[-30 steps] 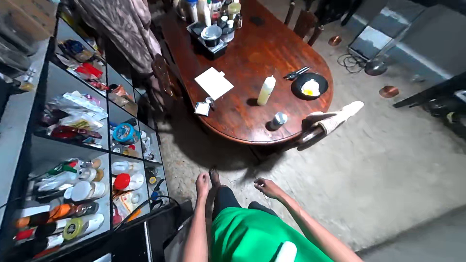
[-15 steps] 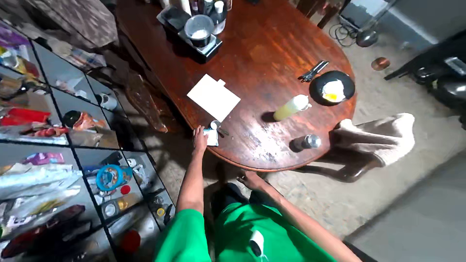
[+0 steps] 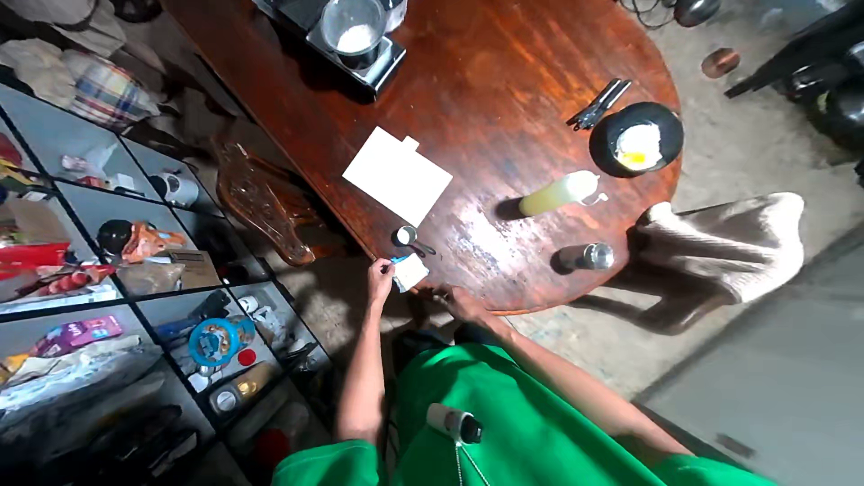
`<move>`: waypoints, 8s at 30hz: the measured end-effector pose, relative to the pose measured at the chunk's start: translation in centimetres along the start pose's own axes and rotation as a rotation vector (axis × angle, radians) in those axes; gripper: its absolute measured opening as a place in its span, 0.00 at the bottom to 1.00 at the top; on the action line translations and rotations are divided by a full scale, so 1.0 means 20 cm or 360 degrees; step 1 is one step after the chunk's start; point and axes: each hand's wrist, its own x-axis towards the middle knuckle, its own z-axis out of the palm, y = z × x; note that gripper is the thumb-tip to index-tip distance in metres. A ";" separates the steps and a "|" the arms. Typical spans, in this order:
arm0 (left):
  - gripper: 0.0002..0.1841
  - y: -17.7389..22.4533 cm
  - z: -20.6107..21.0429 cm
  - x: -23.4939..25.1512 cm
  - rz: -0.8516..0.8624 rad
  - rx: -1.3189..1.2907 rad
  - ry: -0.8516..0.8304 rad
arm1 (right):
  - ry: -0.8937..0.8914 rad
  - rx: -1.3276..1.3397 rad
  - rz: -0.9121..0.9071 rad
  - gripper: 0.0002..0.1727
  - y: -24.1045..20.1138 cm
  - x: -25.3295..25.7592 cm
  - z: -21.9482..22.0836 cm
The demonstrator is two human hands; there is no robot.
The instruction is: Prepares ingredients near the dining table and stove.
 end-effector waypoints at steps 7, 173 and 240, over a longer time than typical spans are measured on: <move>0.13 0.02 0.10 -0.11 -0.0167 -0.0477 -0.0161 | 0.0376 0.0158 -0.0066 0.23 -0.05 0.07 -0.01; 0.29 0.04 0.41 -0.33 -0.0120 0.0079 -0.0078 | 0.0561 -0.0375 0.0425 0.16 -0.16 -0.01 0.00; 0.30 0.00 0.83 -3.02 0.0094 -0.1186 0.1877 | -0.0942 -0.0222 -0.1080 0.09 -0.08 -1.57 0.57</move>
